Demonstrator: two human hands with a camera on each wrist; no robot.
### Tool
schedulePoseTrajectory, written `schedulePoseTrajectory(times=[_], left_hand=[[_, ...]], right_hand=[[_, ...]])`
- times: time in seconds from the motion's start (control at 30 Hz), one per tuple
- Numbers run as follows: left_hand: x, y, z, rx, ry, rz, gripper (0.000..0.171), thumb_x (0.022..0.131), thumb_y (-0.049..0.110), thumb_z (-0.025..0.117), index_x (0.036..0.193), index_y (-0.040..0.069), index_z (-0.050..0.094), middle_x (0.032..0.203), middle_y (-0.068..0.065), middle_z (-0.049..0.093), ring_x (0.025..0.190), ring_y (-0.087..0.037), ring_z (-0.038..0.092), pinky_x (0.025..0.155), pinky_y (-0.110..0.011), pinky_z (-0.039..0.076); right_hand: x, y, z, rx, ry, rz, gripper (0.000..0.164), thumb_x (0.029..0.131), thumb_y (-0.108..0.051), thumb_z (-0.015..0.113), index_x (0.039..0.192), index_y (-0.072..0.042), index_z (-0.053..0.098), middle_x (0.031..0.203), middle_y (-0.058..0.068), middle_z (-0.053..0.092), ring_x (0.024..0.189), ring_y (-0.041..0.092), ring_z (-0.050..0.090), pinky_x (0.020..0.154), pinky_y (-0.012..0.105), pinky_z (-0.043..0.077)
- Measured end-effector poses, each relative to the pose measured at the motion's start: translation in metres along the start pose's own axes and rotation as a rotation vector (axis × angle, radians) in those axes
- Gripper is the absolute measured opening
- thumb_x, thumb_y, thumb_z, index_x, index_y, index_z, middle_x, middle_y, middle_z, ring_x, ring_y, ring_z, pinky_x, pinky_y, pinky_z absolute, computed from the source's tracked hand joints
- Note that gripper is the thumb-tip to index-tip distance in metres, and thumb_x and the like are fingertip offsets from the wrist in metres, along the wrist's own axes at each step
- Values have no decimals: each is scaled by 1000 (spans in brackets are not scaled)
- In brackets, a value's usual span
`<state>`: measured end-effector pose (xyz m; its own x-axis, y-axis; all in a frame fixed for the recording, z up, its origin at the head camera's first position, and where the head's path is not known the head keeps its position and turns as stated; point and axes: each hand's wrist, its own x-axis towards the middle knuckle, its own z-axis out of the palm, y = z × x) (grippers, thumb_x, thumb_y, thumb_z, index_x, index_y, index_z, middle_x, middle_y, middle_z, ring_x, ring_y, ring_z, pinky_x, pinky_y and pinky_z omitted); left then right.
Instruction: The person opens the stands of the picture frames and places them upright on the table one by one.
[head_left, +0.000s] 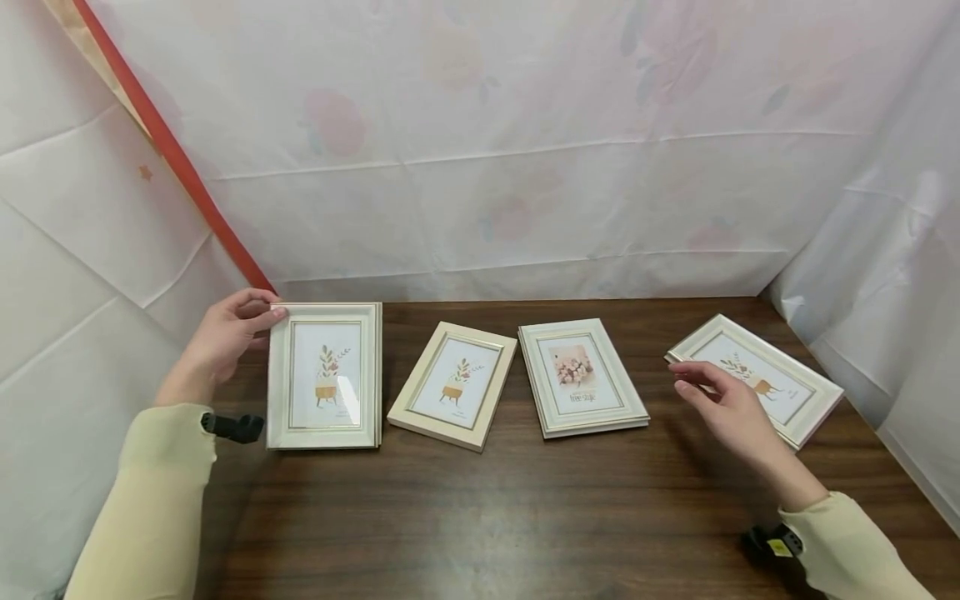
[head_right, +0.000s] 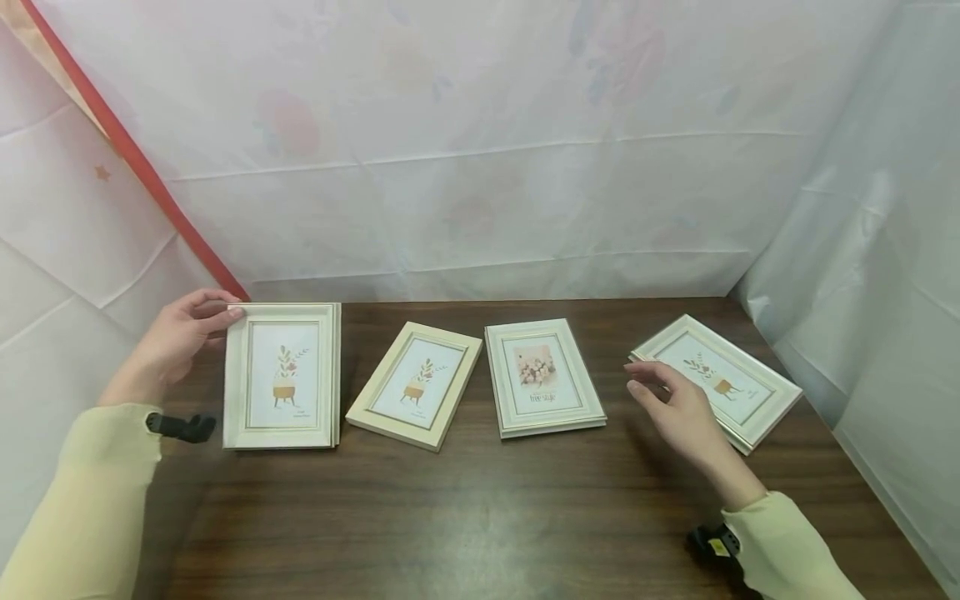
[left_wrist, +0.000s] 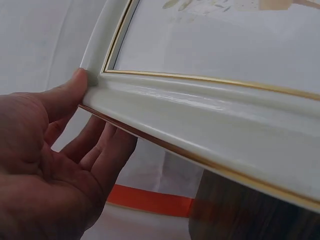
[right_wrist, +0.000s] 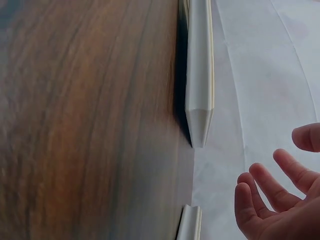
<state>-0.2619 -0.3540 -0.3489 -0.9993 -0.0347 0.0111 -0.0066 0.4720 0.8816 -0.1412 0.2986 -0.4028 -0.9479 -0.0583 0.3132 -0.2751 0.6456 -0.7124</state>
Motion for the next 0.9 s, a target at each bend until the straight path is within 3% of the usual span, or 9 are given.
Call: schedulePoseTrajectory(times=[0.2, 0.4, 0.57, 0.73, 0.9], left_hand=[[-7, 11, -4, -68, -18, 41, 35, 95, 36, 67, 120, 14, 56, 104, 16, 63, 88, -6, 63, 74, -24, 56], [-14, 26, -1, -167, -21, 105, 33, 94, 29, 68, 120, 12, 58, 108, 8, 63, 89, -7, 65, 73, -22, 57], [-20, 40, 6, -277, -44, 166, 31, 94, 20, 70, 121, 9, 62, 108, 3, 65, 89, -8, 66, 73, -22, 57], [-26, 52, 15, -391, -110, 229, 21, 96, 10, 67, 116, 11, 70, 105, 1, 68, 89, -10, 67, 73, -23, 58], [-28, 58, 27, -560, -252, 329, 24, 97, -5, 57, 113, 6, 71, 104, -3, 69, 90, -12, 69, 74, -26, 58]], right_hand=[[-4, -4, 8, 14, -36, -7, 28, 100, -14, 62, 126, -4, 63, 120, 18, 65, 103, -8, 54, 84, 8, 42], [-8, -14, 18, -10, -59, -55, 28, 99, -13, 64, 126, -4, 63, 120, 15, 66, 106, -2, 56, 85, 13, 45], [-12, -27, 25, -15, -62, -112, 27, 96, -8, 66, 123, -3, 65, 118, 12, 68, 106, 14, 62, 86, 24, 52], [-16, -40, 31, 21, -79, -167, 30, 93, -3, 68, 123, -5, 65, 119, 8, 68, 100, 21, 66, 83, 25, 54], [-23, -50, 40, 69, -114, -210, 30, 92, -1, 69, 122, -6, 65, 118, 6, 67, 100, 20, 66, 83, 31, 56]])
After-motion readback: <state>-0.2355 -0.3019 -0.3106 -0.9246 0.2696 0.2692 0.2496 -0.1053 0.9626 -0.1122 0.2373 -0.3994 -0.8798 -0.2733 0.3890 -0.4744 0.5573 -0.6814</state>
